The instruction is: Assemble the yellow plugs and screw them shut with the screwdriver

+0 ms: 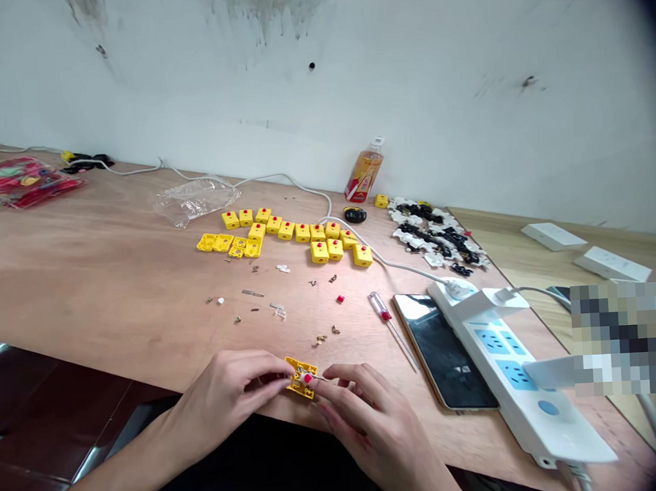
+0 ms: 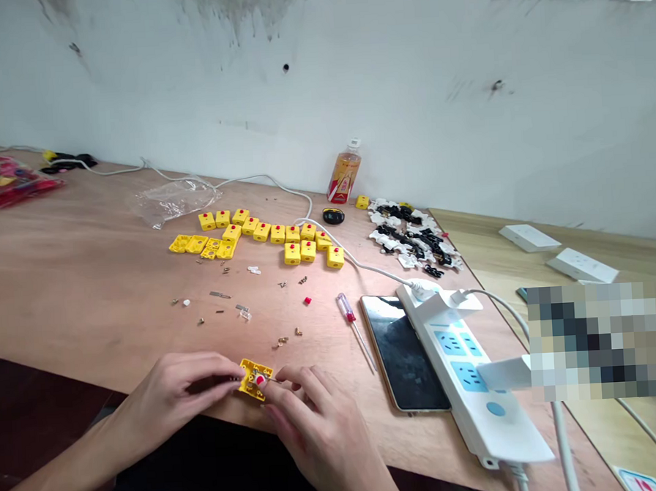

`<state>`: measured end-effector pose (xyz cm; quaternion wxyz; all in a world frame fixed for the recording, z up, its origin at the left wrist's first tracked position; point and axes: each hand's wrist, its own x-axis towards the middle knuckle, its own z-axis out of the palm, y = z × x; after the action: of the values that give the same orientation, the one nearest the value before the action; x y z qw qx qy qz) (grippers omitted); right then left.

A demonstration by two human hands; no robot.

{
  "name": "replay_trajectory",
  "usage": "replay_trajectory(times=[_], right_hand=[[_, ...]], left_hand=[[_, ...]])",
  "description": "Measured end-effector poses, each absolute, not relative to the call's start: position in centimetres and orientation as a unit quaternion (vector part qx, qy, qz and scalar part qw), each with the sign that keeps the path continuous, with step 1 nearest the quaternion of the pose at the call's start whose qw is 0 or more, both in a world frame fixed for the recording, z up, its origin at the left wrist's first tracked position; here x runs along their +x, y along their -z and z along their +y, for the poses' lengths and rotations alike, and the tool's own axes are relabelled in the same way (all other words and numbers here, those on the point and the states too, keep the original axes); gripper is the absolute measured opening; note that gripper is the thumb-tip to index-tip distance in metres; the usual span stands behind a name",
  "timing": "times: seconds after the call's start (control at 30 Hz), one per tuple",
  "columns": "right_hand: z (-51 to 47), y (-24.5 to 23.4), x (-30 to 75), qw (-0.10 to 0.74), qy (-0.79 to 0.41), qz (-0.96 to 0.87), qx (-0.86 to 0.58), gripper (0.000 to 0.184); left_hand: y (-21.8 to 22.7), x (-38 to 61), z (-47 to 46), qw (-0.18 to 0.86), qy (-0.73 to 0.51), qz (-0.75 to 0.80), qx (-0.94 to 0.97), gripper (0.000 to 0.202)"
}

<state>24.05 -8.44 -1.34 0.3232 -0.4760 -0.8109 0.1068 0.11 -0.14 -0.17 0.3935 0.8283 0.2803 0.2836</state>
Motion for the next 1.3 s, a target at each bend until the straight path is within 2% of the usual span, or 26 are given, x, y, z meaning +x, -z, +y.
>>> replay_trajectory(times=[0.17, 0.3, 0.47, 0.63, 0.93, 1.17, 1.3], right_hand=[[-8.5, 1.5, 24.1, 0.317, -0.112, -0.807, -0.486, 0.033], [-8.3, 1.5, 24.0, 0.302, -0.069, -0.816, -0.488, 0.031], [-7.8, 1.3, 23.9, 0.281, -0.044, -0.833, -0.475, 0.034], [-7.7, 1.4, 23.7, 0.288, -0.071, -0.832, -0.47, 0.039], [-7.8, 1.5, 23.7, 0.289, -0.093, -0.825, -0.476, 0.039], [-7.9, 1.2, 23.4, 0.285, -0.078, -0.832, -0.47, 0.029], [-7.9, 1.2, 23.0, 0.278, -0.083, -0.834, -0.469, 0.029]], left_hand=[[0.7, 0.3, -0.8, 0.316, -0.303, 0.274, 0.856, 0.02], [0.6, 0.7, -0.8, 0.273, -0.288, 0.285, 0.873, 0.018], [-0.2, 1.4, -0.8, 0.304, -0.246, 0.354, 0.849, 0.026], [-0.6, 1.7, -0.5, 0.33, -0.184, 0.391, 0.839, 0.021], [-1.0, 1.5, -1.1, 0.27, -0.141, 0.408, 0.861, 0.022], [-1.6, 1.1, -1.3, 0.238, -0.148, 0.393, 0.876, 0.023], [-2.1, 0.9, -1.4, 0.231, -0.137, 0.379, 0.886, 0.015]])
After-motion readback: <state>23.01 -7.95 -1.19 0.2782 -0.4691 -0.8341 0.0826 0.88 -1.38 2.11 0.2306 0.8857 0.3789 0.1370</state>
